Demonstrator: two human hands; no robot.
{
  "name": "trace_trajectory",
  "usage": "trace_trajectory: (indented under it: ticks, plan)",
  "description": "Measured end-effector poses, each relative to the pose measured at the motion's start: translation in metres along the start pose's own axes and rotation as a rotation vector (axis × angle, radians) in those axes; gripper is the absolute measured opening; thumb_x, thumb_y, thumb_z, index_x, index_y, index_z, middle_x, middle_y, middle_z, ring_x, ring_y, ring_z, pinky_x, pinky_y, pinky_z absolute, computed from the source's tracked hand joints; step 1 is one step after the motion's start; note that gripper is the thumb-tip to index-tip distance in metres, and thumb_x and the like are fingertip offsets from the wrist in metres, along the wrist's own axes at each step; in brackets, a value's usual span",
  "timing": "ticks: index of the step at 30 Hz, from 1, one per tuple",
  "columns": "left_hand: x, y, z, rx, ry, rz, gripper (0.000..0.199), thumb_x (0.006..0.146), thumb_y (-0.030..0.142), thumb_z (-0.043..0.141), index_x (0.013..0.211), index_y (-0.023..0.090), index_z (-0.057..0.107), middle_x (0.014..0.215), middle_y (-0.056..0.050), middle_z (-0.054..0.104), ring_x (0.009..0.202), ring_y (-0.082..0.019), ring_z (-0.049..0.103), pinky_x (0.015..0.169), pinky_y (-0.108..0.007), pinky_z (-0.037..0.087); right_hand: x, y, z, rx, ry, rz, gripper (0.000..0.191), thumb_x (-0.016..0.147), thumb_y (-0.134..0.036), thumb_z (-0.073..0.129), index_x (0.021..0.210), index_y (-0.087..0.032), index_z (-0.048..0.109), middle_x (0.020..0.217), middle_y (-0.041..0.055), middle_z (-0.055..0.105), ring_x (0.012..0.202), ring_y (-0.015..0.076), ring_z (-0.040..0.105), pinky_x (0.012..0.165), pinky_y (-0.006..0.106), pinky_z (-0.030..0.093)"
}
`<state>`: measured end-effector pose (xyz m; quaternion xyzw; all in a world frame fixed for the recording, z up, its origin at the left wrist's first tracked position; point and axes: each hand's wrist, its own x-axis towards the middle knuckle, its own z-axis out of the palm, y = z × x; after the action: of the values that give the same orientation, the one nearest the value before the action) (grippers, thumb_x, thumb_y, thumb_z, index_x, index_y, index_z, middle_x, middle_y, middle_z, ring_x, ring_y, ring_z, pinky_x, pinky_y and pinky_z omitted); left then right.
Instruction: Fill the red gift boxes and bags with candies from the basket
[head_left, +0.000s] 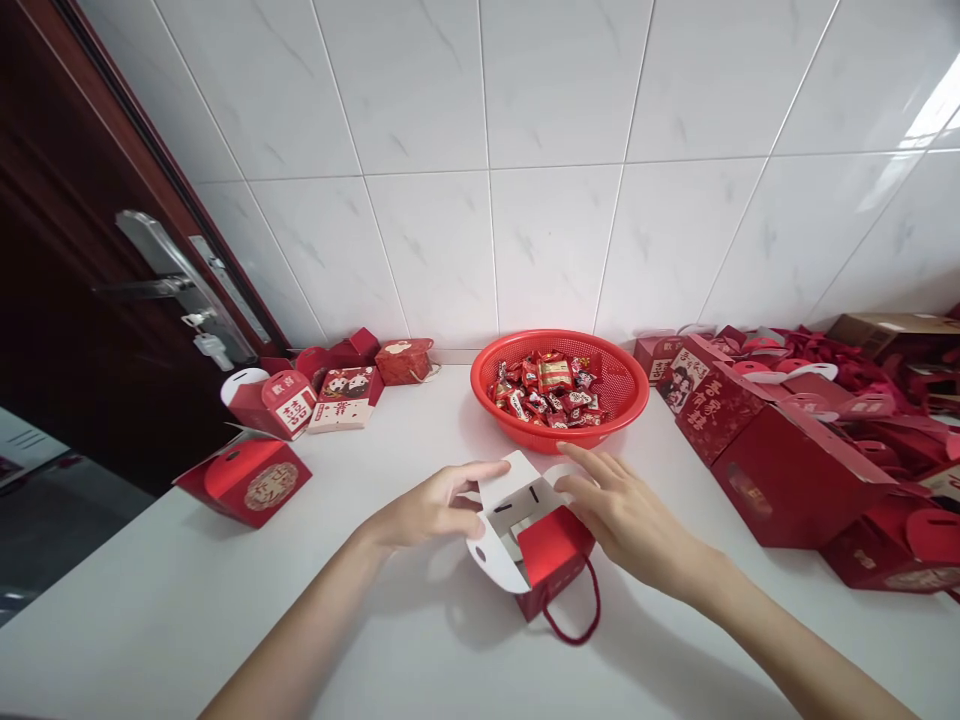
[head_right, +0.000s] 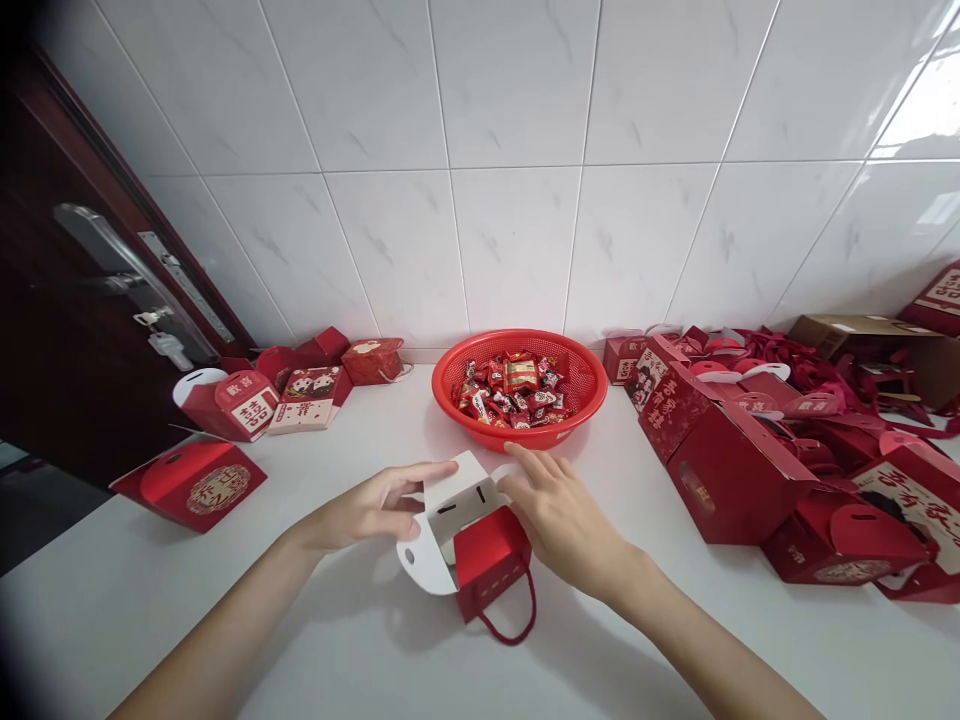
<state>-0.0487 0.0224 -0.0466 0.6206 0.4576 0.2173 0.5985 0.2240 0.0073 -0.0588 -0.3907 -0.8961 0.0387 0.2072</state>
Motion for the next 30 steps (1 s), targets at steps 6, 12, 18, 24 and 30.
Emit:
trace_trajectory:
  ticks: [6,12,18,24,30]
  plan:
    - [-0.004,-0.019,-0.001,-0.016,-0.127,0.003,0.102,0.066,0.029,0.084,0.156,0.022,0.038,0.146,-0.011,0.058,0.126,-0.030,0.058,0.109,-0.044,0.044,0.004,-0.005,-0.004,0.193,-0.196,-0.010,0.040,0.087,-0.002,0.041,0.112,-0.016,0.069,0.159,0.0193,0.038,0.143,0.0366,0.041,0.109,0.055,0.042]
    - [0.000,-0.023,0.003,0.080,-0.105,-0.009,0.102,0.069,0.031,0.082,0.158,0.016,0.034,0.121,-0.011,0.072,0.106,-0.027,0.065,0.099,-0.040,0.049,0.000,0.001,-0.020,0.798,-0.181,0.282,0.040,0.098,-0.051,0.052,0.076,-0.020,0.064,0.150,0.0112,0.053,0.143,0.0338,0.044,0.111,0.050,0.041]
    - [0.007,-0.019,0.008,0.086,-0.065,0.011,0.099,0.071,0.032,0.082,0.157,0.017,0.035,0.119,-0.010,0.073,0.108,-0.028,0.065,0.095,-0.038,0.051,-0.022,0.019,-0.029,0.746,-0.233,0.304,0.050,0.074,-0.054,0.081,0.113,-0.025,0.068,0.161,0.0100,0.039,0.151,0.0360,0.029,0.120,0.053,0.030]
    - [0.020,-0.019,0.009,0.114,0.011,0.089,0.090,0.078,0.038,0.078,0.156,0.017,0.039,0.121,-0.011,0.073,0.104,-0.026,0.068,0.094,-0.039,0.053,-0.031,0.033,-0.011,0.457,-0.229,0.292,0.070,0.077,-0.058,0.077,0.138,-0.029,0.058,0.168,0.0088,0.023,0.155,0.0356,0.015,0.122,0.057,0.024]
    - [0.022,-0.017,0.010,0.163,0.110,0.173,0.073,0.080,0.040,0.075,0.146,0.017,0.053,0.129,-0.011,0.069,0.111,-0.027,0.066,0.099,-0.040,0.053,-0.025,0.039,0.003,0.231,-0.053,0.184,0.063,0.079,-0.057,0.076,0.133,-0.028,0.061,0.164,0.0115,0.032,0.152,0.0366,0.025,0.121,0.061,0.024]
